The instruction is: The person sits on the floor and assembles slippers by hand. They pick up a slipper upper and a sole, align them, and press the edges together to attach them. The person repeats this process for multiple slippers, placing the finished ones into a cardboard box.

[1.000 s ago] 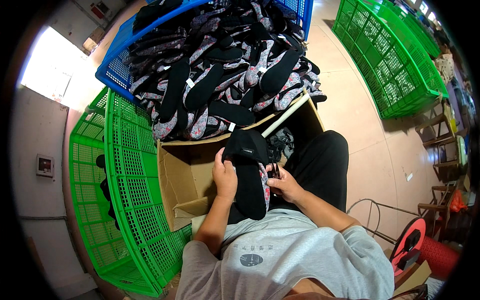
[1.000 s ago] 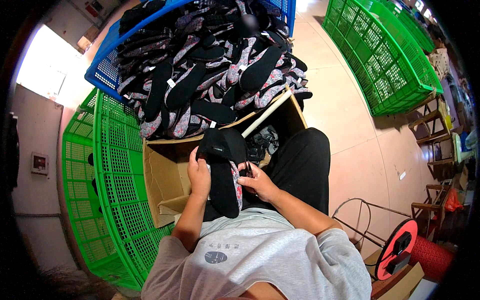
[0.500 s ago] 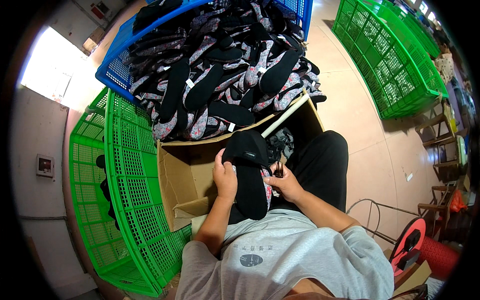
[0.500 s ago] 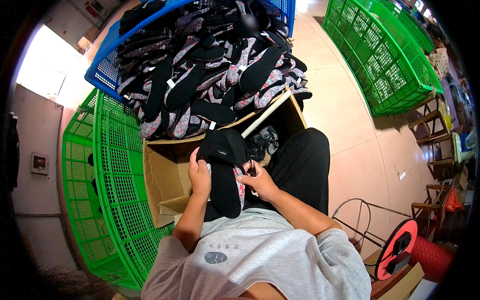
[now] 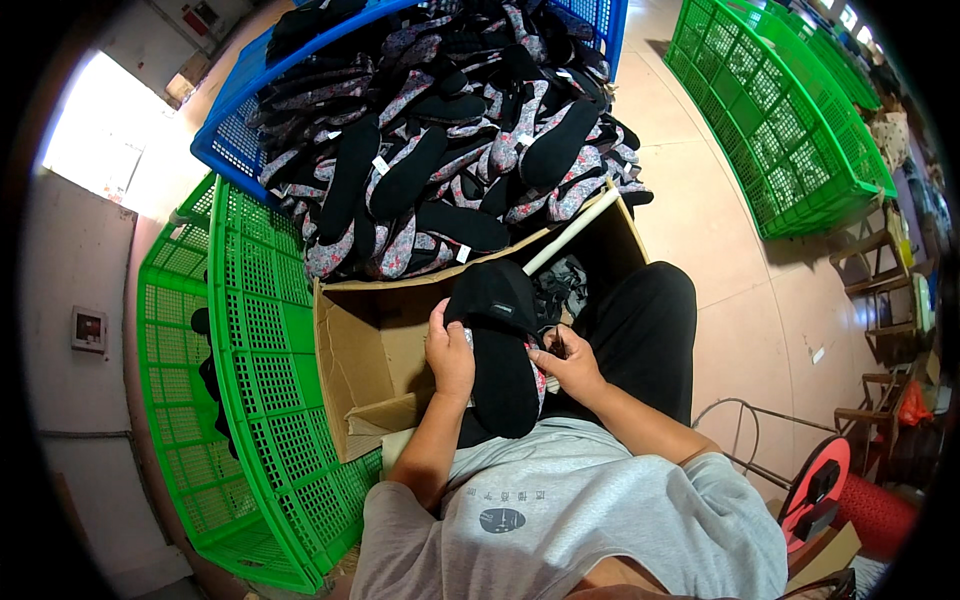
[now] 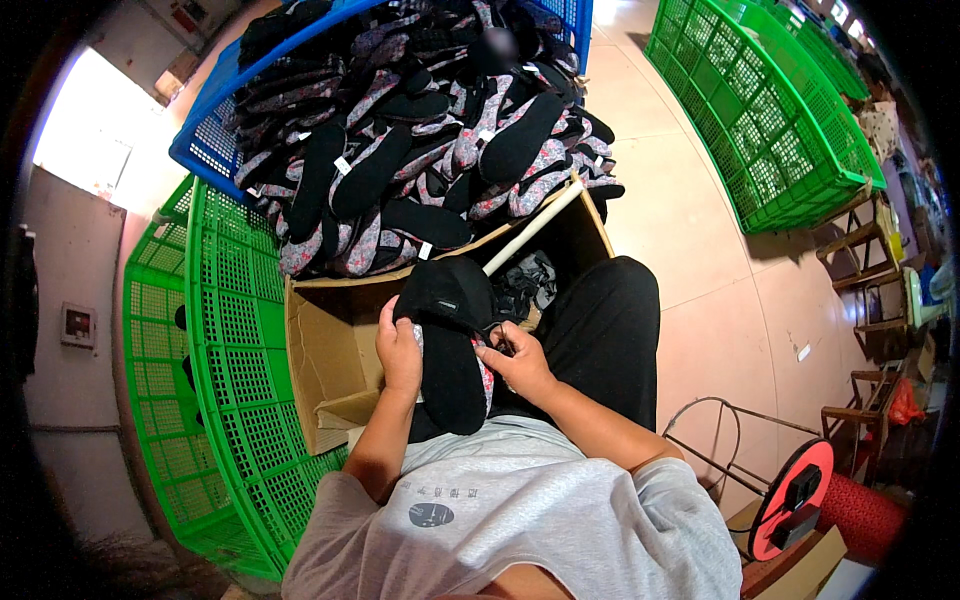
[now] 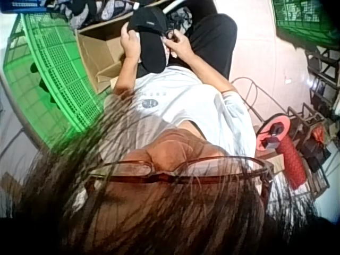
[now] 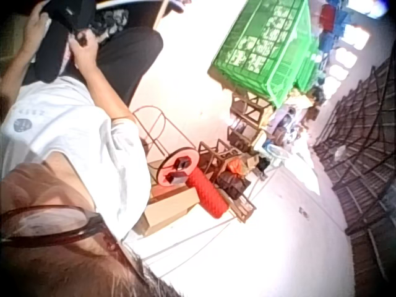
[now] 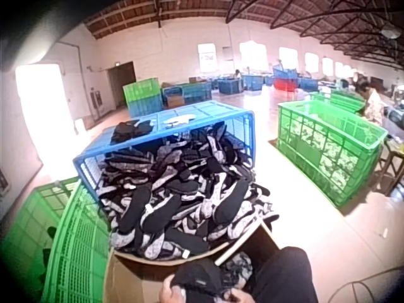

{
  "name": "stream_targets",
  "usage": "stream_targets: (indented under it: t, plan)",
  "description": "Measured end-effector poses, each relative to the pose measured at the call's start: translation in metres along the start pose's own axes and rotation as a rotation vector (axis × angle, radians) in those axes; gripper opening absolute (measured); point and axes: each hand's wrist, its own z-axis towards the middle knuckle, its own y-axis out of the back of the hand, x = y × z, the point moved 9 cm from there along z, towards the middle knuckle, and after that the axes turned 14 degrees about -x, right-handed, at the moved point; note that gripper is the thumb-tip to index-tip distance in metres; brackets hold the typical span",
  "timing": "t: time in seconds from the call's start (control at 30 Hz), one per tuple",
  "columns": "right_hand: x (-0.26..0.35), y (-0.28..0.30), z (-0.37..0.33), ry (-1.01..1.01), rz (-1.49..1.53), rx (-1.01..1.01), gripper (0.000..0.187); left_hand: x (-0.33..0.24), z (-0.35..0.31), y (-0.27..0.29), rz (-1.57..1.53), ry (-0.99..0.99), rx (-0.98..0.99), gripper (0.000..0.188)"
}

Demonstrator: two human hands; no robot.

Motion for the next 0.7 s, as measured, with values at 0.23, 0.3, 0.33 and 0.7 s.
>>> stream_targets:
  t: [0.23,0.3,0.33,0.7]
  plan:
    - [-0.022,0.007,0.004,-0.071,-0.075,-0.067,0.021,0.019,0.002,-0.008,-0.060,-0.013,0.031,0.031]
    - [-0.025,0.008,0.005,-0.081,-0.068,-0.066,0.021,0.020,0.002,-0.009,-0.024,-0.034,0.043,0.029]
    - [-0.026,0.008,0.006,-0.085,-0.065,-0.065,0.022,0.019,0.001,-0.009,-0.031,-0.038,0.043,0.029]
    - [-0.038,0.010,0.009,-0.118,-0.087,-0.076,0.024,0.012,-0.001,-0.006,0.036,-0.093,0.004,0.029]
